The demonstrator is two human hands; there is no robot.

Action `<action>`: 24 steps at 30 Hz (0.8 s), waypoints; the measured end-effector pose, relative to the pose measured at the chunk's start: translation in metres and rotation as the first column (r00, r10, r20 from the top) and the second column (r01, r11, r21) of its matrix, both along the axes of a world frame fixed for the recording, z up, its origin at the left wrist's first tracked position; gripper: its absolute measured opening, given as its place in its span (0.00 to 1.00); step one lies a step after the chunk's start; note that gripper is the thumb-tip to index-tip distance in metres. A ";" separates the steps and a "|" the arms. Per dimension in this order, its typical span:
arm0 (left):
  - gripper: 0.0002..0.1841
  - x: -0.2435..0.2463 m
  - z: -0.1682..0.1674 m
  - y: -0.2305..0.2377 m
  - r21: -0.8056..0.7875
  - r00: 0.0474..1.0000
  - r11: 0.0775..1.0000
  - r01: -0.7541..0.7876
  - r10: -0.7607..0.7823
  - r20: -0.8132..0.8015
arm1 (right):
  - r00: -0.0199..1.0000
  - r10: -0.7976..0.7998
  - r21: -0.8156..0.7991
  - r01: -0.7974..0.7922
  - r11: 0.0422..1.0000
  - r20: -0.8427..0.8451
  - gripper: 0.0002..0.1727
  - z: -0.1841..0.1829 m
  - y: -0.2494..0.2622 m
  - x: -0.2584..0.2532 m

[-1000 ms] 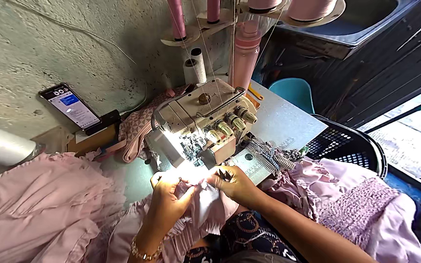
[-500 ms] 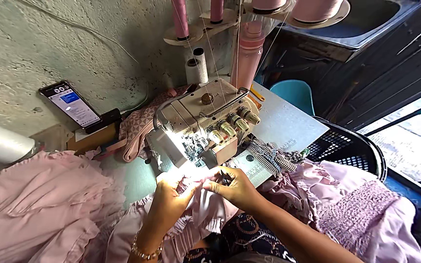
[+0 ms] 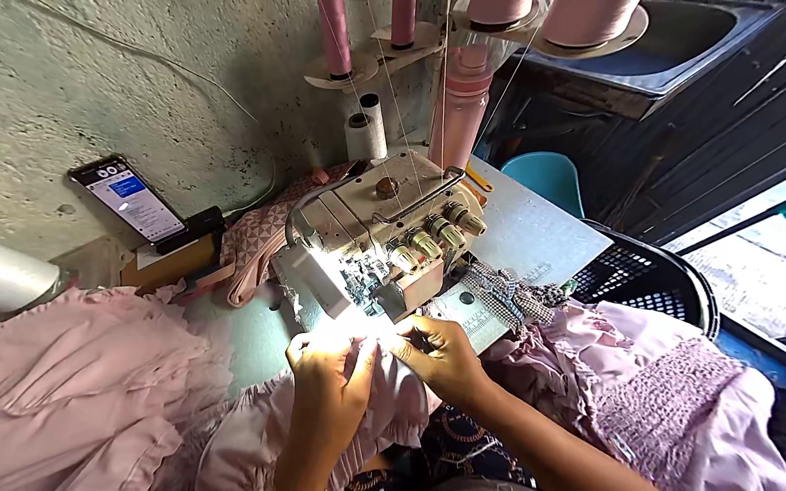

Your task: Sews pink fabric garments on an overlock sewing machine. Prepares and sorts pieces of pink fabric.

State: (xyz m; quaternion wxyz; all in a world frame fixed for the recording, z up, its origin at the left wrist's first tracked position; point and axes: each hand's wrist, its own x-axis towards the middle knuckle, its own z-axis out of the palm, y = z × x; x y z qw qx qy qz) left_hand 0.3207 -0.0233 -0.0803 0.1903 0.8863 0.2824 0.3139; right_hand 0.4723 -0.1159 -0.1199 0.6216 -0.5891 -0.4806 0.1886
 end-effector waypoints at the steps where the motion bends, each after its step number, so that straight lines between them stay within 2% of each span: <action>1: 0.15 0.001 0.000 -0.002 0.029 1.000 0.999 -0.021 0.022 -0.013 | 0.999 -0.026 -0.007 0.026 1.000 0.045 0.10 -0.001 0.000 0.000; 7: 0.15 0.016 -0.025 -0.006 0.100 0.966 0.962 -0.256 0.258 -0.013 | 0.936 -0.186 -0.091 0.222 0.971 0.299 0.09 -0.010 0.013 -0.001; 10: 0.17 0.023 -0.031 -0.006 0.092 0.937 0.934 -0.345 0.349 -0.025 | 0.951 -0.201 -0.141 0.238 0.961 0.234 0.08 -0.009 0.020 -0.002; 13: 0.25 0.025 -0.026 -0.004 0.040 0.919 0.928 -0.371 0.373 -0.130 | 0.988 -0.121 -0.161 0.135 0.978 0.097 0.08 -0.009 0.022 0.002; 18: 0.27 0.027 -0.023 0.006 -0.002 0.913 0.934 -0.357 0.349 -0.209 | 0.953 -0.119 -0.116 0.157 0.981 0.280 0.12 -0.010 0.016 0.007; 24: 0.32 0.027 -0.025 0.017 -0.084 0.908 0.928 -0.364 0.333 -0.255 | 0.975 -0.092 -0.207 0.134 0.969 0.202 0.14 -0.005 0.020 0.015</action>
